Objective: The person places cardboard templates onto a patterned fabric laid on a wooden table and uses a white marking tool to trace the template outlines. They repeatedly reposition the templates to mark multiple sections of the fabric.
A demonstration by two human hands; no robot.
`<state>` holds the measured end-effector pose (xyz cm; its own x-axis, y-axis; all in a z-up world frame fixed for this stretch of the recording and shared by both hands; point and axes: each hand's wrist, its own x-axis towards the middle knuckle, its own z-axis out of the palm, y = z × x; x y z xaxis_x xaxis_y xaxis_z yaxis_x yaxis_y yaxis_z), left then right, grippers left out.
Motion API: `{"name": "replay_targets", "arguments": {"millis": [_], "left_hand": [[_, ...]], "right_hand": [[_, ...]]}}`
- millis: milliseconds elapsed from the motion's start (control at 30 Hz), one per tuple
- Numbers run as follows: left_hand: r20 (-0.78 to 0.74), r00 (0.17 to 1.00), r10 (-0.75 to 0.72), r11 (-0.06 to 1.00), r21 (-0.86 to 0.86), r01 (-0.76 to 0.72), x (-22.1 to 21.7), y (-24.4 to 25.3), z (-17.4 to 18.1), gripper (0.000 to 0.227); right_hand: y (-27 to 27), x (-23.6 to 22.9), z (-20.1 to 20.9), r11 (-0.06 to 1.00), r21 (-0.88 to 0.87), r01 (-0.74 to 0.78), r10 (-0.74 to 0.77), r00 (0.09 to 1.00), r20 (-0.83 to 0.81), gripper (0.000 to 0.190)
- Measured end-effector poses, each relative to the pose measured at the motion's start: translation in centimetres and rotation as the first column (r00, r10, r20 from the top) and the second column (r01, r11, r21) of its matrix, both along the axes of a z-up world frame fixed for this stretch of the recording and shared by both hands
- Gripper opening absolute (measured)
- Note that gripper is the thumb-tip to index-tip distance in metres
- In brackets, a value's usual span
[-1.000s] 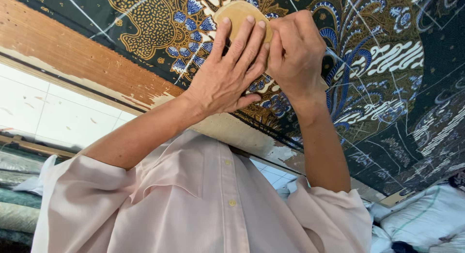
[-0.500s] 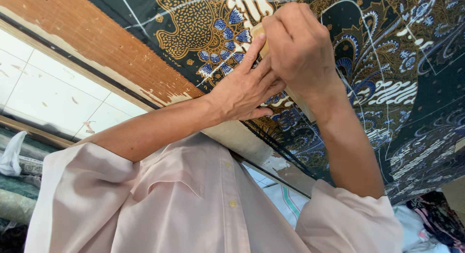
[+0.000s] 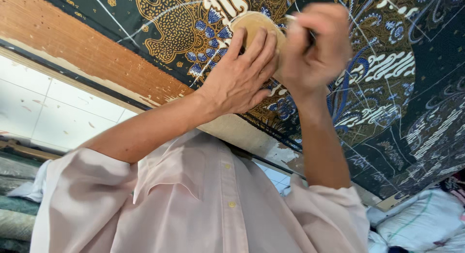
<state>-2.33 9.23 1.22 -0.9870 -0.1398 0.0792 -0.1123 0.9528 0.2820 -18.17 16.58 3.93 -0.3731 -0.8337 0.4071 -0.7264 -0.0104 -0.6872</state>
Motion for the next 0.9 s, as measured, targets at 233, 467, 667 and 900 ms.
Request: {"name": "replay_targets", "arguments": {"millis": [233,467,667,900], "left_hand": [[0.256,0.882,-0.396,0.864,0.428,0.265,-7.5,-5.5,1.2,0.039],[0.275,0.751,-0.601,0.766,0.468,0.441,-11.7,-6.6,-0.4,0.031],[0.152,0.827,-0.542,0.810,0.359,0.464,-10.0,-6.0,-1.0,0.025],[0.090,0.851,-0.517,0.836,0.266,0.479,-8.4,-5.7,-1.4,0.019]], "right_hand": [[5.5,7.8,-3.4,0.942,0.190,0.277,-0.253,0.957,-0.138,0.011],[0.1,9.7,-7.9,0.928,0.090,0.363,-0.337,0.916,-0.219,0.021],[-1.6,10.0,-7.6,0.916,0.114,0.385,-0.349,0.904,-0.246,0.021],[0.8,9.2,-5.4,0.935,0.185,0.303,-0.257,0.937,-0.237,0.019]]}}
